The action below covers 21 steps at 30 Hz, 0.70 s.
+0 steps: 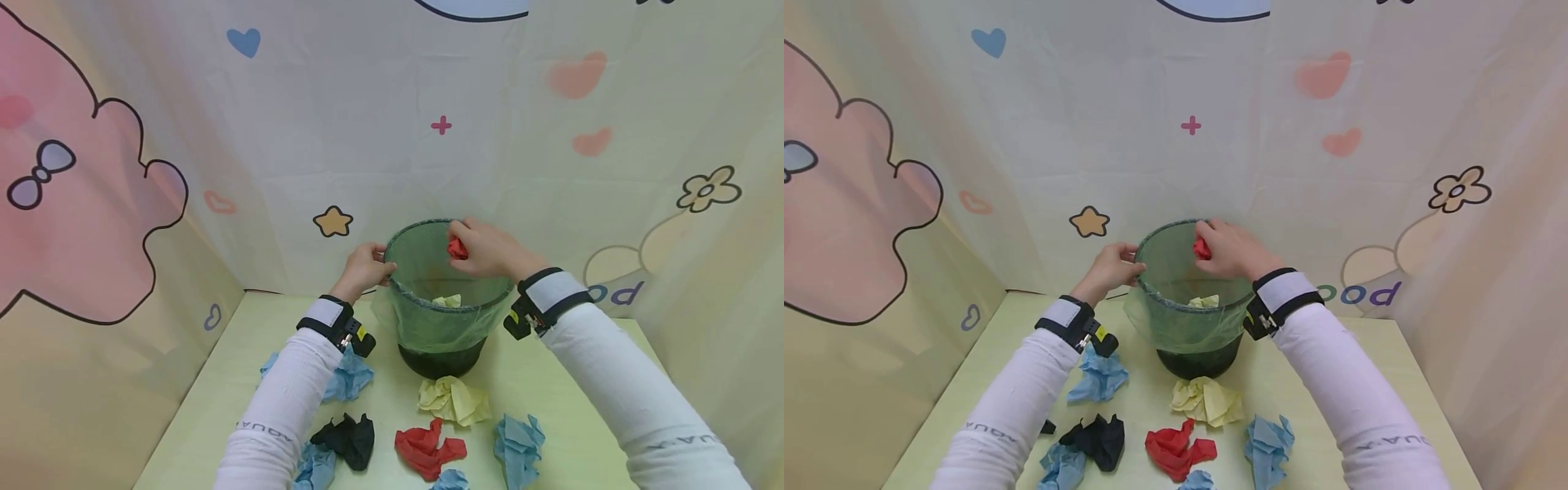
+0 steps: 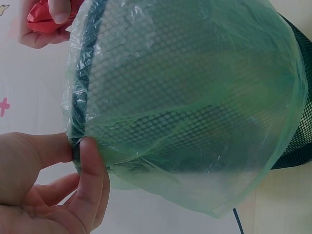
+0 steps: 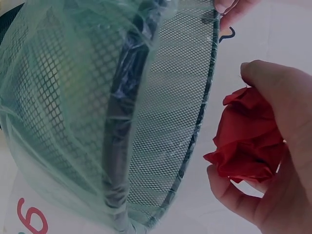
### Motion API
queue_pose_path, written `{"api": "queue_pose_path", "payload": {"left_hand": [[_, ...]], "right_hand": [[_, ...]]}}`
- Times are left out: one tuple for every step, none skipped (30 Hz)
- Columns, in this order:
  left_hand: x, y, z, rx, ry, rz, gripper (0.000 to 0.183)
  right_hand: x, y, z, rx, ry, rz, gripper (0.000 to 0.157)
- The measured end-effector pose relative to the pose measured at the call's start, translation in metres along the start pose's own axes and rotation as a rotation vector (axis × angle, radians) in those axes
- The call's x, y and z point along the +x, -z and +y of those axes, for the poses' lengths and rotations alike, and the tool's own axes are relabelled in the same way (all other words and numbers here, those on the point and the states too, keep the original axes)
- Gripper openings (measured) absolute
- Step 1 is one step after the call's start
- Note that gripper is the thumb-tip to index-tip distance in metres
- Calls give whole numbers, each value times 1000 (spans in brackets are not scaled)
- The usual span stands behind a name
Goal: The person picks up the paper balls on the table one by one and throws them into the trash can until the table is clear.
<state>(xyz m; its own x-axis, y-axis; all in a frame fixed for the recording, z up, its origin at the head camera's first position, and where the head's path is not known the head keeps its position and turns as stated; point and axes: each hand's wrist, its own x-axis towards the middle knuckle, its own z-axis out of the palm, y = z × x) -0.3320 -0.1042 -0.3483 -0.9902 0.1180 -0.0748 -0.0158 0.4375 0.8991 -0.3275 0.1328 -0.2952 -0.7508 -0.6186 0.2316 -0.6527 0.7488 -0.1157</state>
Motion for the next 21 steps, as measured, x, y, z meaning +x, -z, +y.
{"api": "queue_pose_path", "payload": {"left_hand": [[0,0,0,-4,-1,-1,52],[0,0,0,-6,-1,-2,52],[0,0,1,-10,-1,-3,52],[0,0,1,-13,-1,-5,51],[0,0,1,-18,-1,-6,51],[0,1,1,-24,0,-7,51],[0,1,1,-29,1,-7,51],[0,1,1,-31,2,-7,51],[0,1,1,-35,3,-7,51],[0,1,1,-37,3,-8,52],[0,1,1,-37,4,-7,52],[0,0,1,-35,3,-7,52],[0,0,1,-32,3,-7,52],[0,0,1,-29,3,-7,52],[0,0,1,-26,3,-8,52],[0,0,0,-23,3,-8,51],[0,0,0,-19,3,-7,51],[0,0,0,-18,3,-7,51],[1,0,0,-18,4,-6,51],[1,0,0,-18,4,-5,51],[1,0,0,-17,4,-4,51]], "right_hand": [[1,0,-1,-4,-5,-6,25],[1,0,-1,-7,-8,-11,26],[1,0,-2,-11,-14,-15,28],[2,0,-2,-12,-19,-19,30],[2,0,-3,-13,-23,-20,32],[2,-1,-4,-15,-27,-21,34],[2,-1,-4,-16,-31,-23,36],[2,-1,-5,-19,-33,-23,38],[2,-1,-5,-19,-36,-22,39],[2,-1,-6,-24,-38,-24,41],[2,-1,-6,-27,-42,-26,42],[1,-1,-6,-30,-47,-31,43],[0,-1,-7,-33,-54,-37,44],[0,-2,-7,-35,-61,-42,46],[-1,-2,-6,-36,-66,-46,47],[-2,-3,-6,-38,-74,-50,48],[-2,-4,-6,-34,-81,-53,49],[-3,-4,-5,-31,-85,-54,50],[-3,-5,-5,-27,-90,-52,51],[-4,-5,-4,-22,-93,-52,52],[-4,-5,-4,-17,-92,-51,52]]}}
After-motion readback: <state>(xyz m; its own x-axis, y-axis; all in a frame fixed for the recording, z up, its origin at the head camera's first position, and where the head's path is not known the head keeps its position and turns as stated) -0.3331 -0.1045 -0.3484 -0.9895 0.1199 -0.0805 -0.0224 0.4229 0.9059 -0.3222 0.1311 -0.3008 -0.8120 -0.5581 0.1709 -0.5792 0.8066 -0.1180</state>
